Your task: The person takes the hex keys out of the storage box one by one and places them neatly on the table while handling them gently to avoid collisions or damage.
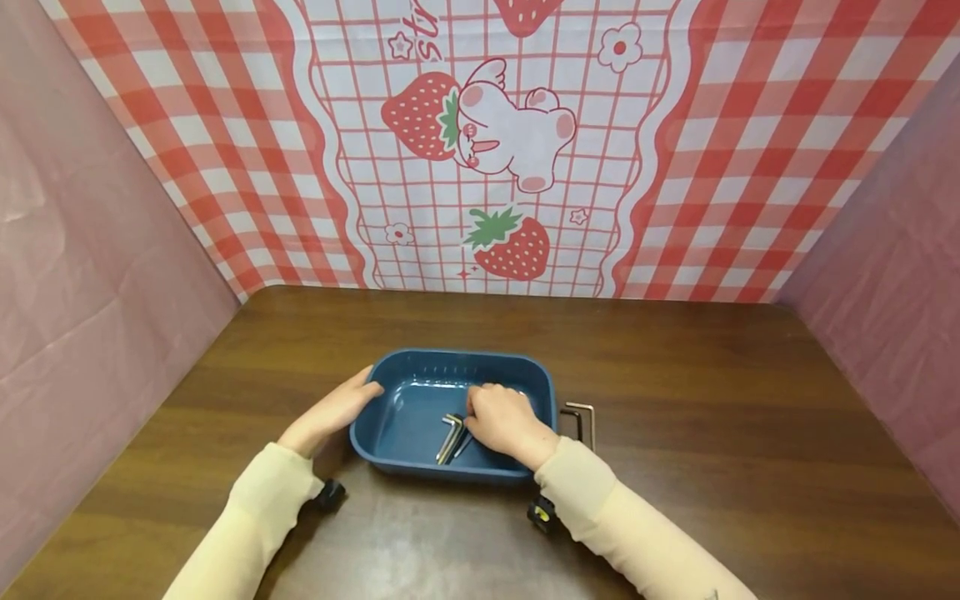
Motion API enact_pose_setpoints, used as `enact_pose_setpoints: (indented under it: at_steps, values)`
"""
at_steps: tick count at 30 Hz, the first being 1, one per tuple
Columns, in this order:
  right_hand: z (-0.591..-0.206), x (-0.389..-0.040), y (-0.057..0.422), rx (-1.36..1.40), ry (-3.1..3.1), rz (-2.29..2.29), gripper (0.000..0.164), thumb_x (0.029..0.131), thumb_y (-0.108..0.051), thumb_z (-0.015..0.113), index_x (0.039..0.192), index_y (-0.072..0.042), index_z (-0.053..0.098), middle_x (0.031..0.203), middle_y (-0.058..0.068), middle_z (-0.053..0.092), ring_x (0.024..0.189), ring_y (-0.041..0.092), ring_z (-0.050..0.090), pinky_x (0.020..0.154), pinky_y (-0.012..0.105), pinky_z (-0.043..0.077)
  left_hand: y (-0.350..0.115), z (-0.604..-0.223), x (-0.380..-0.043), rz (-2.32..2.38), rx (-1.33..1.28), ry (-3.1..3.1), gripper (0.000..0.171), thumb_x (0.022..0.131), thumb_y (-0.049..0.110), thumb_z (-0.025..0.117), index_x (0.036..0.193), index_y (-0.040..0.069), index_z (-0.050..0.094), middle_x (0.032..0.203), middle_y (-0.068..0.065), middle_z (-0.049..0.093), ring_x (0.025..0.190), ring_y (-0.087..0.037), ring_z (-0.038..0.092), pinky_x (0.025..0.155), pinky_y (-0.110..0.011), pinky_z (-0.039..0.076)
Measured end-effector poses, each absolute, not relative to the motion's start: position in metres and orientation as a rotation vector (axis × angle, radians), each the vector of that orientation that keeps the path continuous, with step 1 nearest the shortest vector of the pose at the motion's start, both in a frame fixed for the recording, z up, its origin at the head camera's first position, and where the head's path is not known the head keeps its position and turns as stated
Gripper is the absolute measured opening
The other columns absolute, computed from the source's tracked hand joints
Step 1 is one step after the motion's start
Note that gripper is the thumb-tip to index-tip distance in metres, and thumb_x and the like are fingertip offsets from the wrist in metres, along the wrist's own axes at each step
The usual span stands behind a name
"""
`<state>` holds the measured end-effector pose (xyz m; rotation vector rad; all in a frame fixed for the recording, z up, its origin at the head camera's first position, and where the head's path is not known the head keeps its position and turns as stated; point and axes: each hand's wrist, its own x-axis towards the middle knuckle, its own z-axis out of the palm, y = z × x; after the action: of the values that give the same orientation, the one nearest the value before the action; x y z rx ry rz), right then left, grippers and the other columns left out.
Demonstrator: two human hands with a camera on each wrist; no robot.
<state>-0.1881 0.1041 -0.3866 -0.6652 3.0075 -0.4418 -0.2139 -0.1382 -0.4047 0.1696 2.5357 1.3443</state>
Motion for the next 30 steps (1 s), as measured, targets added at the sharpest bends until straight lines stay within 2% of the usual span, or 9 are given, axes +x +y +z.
enact_pose_setpoints:
  at_steps: [9, 18, 26, 30]
  values:
    - [-0.3924, -0.1905, 0.1048, -0.682, 3.037, -0.388, 0.019, 0.075, -0.029, 0.070, 0.076, -0.014, 0.059, 0.070, -0.002, 0.055, 0.061, 0.013, 0.051, 0.053, 0.033, 0.044, -0.1380, -0.4057, -0.2148, 1.375, 0.171, 2.528, 0.044, 0.090, 0.020, 0.038, 0.129, 0.000, 0.040, 0.128, -0.017, 0.048, 0.116, -0.030, 0.046, 0.100, -0.047, 0.034]
    - [-0.3929, -0.1902, 0.1048, -0.696, 3.014, -0.418, 0.019, 0.073, -0.028, 0.071, 0.076, -0.014, 0.059, 0.070, -0.002, 0.057, 0.062, 0.013, 0.053, 0.053, 0.034, 0.045, -0.1377, -0.4055, -0.2145, 1.384, 0.173, 2.523, 0.043, 0.090, 0.020, 0.037, 0.128, 0.000, 0.041, 0.126, -0.016, 0.049, 0.116, -0.029, 0.046, 0.100, -0.047, 0.034]
    - [-0.3962, -0.1922, 0.1054, -0.671, 3.005, -0.420, 0.006, 0.074, -0.015, 0.065, 0.076, -0.014, 0.059, 0.071, -0.001, 0.058, 0.064, 0.014, 0.053, 0.054, 0.033, 0.045, -0.1380, -0.4042, -0.2138, 1.369, 0.190, 2.532, 0.042, 0.090, 0.019, 0.036, 0.128, -0.001, 0.041, 0.126, -0.017, 0.049, 0.116, -0.030, 0.046, 0.101, -0.048, 0.034]
    - [-0.3969, -0.1922, 0.1051, -0.673, 3.010, -0.414, 0.007, 0.072, -0.011, 0.063, 0.075, -0.014, 0.057, 0.070, -0.001, 0.057, 0.062, 0.014, 0.052, 0.053, 0.033, 0.044, -0.1378, -0.4028, -0.2128, 1.382, 0.188, 2.527, 0.042, 0.090, 0.019, 0.037, 0.127, -0.001, 0.041, 0.125, -0.018, 0.049, 0.115, -0.030, 0.046, 0.101, -0.047, 0.034]
